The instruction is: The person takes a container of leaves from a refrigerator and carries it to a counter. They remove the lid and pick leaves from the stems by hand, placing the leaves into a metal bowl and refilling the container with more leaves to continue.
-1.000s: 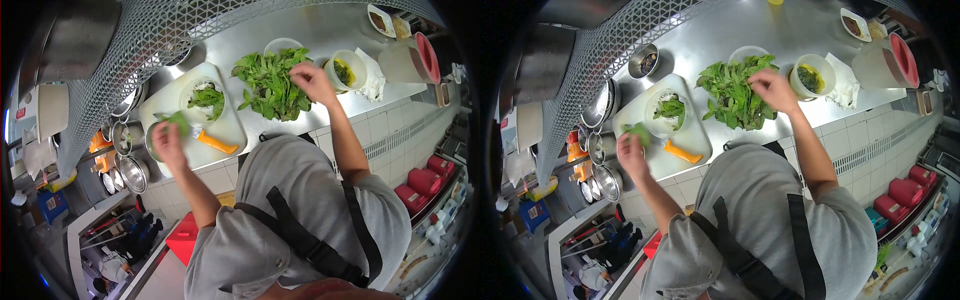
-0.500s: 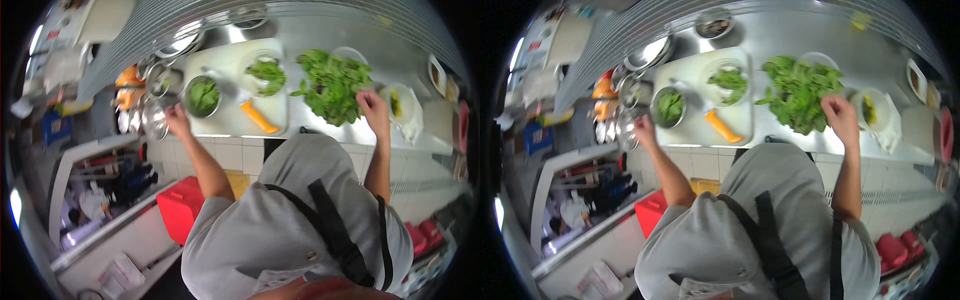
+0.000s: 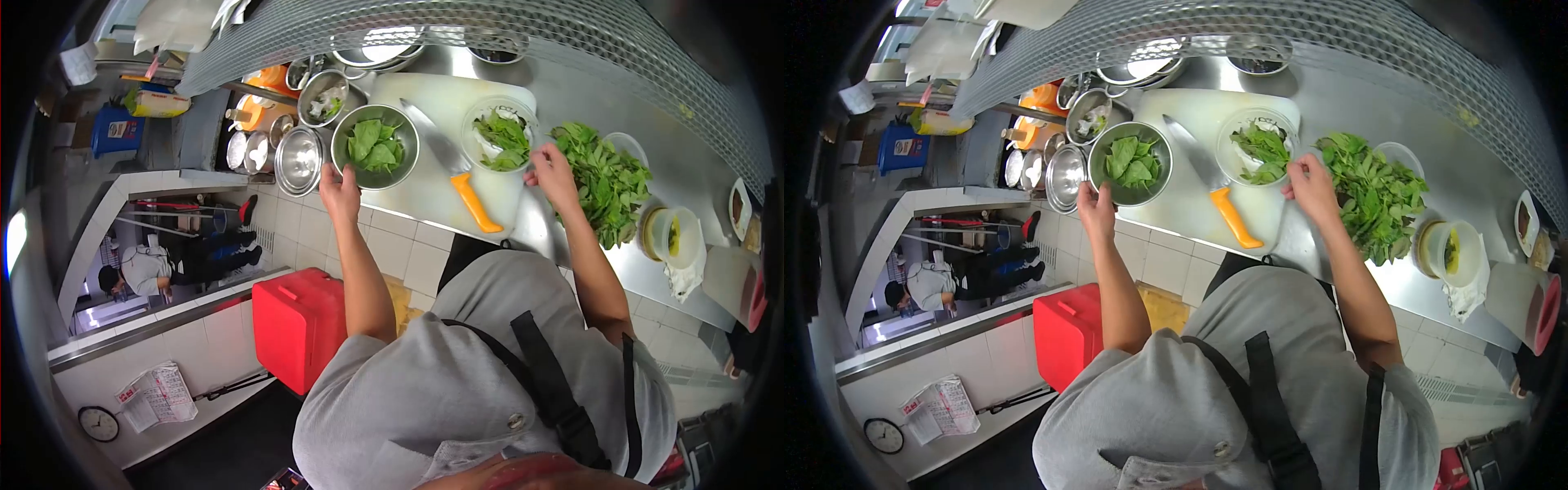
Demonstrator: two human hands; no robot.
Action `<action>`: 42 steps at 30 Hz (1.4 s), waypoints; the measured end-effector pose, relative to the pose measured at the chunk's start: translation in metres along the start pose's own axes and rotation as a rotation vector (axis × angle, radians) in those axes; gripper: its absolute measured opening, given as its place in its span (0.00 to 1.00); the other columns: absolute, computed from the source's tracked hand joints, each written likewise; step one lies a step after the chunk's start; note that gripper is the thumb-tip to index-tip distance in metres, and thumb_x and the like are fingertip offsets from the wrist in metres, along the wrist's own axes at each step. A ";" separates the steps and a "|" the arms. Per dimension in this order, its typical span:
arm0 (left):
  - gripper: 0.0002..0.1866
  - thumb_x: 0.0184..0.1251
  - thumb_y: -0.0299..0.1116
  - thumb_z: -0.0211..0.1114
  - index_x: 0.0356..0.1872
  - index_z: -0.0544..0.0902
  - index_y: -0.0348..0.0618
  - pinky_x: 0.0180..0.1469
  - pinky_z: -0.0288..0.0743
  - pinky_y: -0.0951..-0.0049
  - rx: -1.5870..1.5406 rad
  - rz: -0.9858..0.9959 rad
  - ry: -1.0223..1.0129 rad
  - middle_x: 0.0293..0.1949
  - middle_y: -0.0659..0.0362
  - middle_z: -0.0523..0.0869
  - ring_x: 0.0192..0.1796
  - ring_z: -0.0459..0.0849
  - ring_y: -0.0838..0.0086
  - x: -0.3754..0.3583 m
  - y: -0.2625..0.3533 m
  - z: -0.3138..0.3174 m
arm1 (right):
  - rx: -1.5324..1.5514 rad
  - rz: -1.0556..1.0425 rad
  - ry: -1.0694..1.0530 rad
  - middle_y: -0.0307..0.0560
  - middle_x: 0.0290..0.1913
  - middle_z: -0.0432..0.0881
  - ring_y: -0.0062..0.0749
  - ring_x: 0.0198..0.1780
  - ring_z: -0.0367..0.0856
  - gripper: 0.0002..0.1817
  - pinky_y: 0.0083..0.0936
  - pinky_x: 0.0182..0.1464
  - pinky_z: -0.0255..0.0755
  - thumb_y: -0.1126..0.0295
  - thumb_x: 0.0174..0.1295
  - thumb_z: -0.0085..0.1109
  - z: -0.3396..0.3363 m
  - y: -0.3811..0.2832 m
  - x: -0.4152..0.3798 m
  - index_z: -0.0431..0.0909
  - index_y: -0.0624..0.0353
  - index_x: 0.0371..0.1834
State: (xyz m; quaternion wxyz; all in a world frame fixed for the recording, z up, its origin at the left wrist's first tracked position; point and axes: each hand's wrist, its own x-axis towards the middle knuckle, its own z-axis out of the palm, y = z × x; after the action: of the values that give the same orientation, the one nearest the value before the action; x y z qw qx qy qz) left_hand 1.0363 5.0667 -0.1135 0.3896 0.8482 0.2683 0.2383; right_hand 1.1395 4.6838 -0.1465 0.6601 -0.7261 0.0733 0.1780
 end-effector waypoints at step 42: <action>0.14 0.69 0.36 0.64 0.39 0.71 0.35 0.25 0.76 0.68 -0.097 0.180 -0.936 0.31 0.44 0.86 0.21 0.85 0.66 -0.017 0.082 0.114 | -0.935 -0.130 0.676 0.48 0.40 0.73 0.45 0.41 0.80 0.10 0.39 0.42 0.77 0.68 0.53 0.65 0.008 0.052 -0.134 0.80 0.56 0.38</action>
State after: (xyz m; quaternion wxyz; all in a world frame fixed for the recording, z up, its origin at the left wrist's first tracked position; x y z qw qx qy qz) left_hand 1.1162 4.9493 -0.1184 0.4856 0.8651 -0.0218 -0.1240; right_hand 0.9967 4.6687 -0.1480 0.2188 -0.9600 0.1488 -0.0913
